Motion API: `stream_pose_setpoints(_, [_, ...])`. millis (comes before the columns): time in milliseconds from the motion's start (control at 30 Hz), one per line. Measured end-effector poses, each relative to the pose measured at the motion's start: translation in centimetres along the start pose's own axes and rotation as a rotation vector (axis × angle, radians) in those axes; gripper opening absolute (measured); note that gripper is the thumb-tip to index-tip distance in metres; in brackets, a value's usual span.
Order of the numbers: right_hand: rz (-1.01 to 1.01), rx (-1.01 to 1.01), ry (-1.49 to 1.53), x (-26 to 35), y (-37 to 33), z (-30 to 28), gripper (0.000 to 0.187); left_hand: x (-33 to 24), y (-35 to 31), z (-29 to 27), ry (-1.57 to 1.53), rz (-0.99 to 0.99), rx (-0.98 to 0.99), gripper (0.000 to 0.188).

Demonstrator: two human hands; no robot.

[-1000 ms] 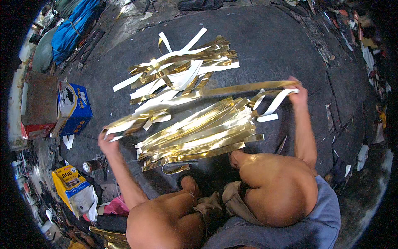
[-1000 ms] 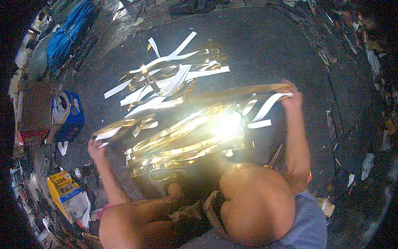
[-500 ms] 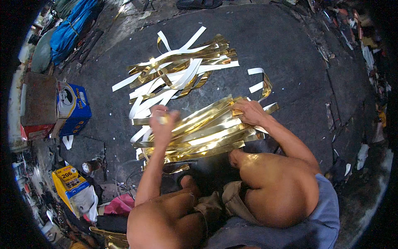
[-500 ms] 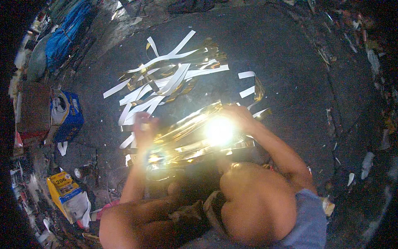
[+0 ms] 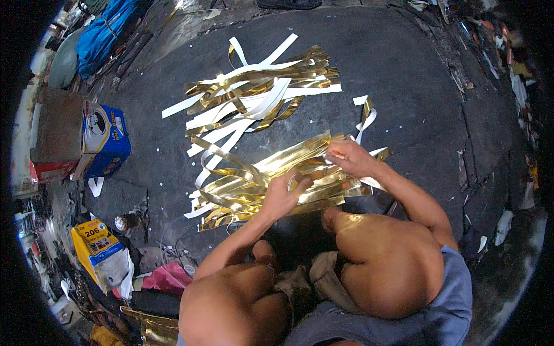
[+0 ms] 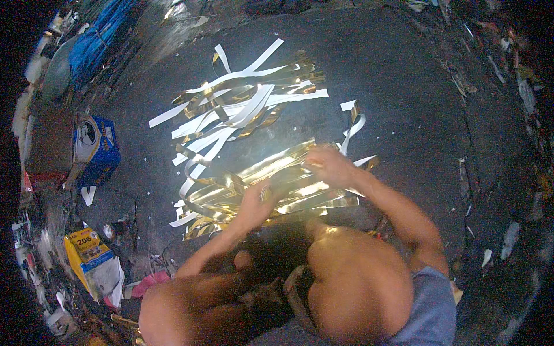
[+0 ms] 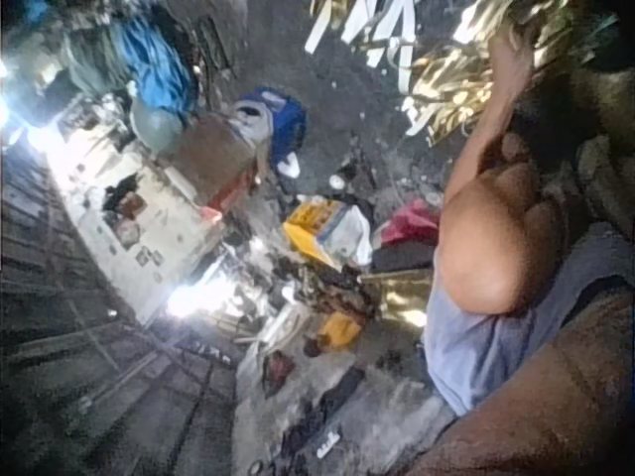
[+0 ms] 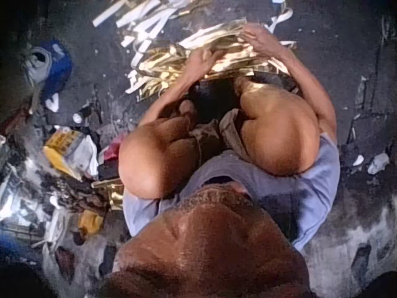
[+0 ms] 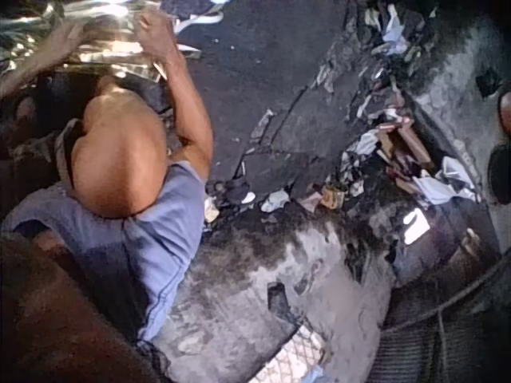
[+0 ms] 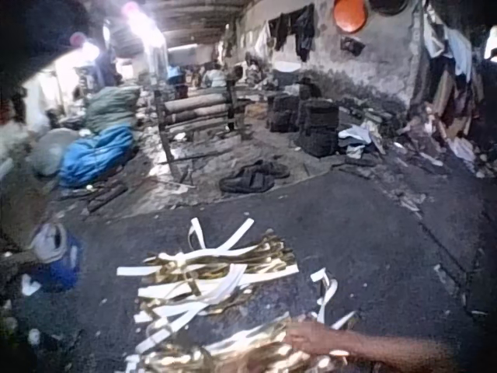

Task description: The person sits on the floor and repeatedly peels white backing strips from gold foil sheets. The peeled strips are placed in a pile on the floor, and the process continues throughout the clip.

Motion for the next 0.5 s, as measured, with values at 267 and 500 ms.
stream_pose_setpoints(267, [0.186,0.117,0.876,8.4,0.0,0.9,0.028,-4.2,1.1,-2.0,-0.218,-0.106,0.131,0.023])
stream_pose_setpoints(500, [0.348,-0.503,1.733,-6.1,-1.0,-4.4,0.027,2.3,1.9,-10.8,-0.945,-0.476,-0.480,0.018])
Point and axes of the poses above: each hand's wrist, its own y-axis towards the middle knuckle, its own z-axis out of the palm, x = y × z, the point moved 4 cm from there along y, towards the middle knuckle, and after that the axes turned 3 degrees about -x, right-handed, at the moved point
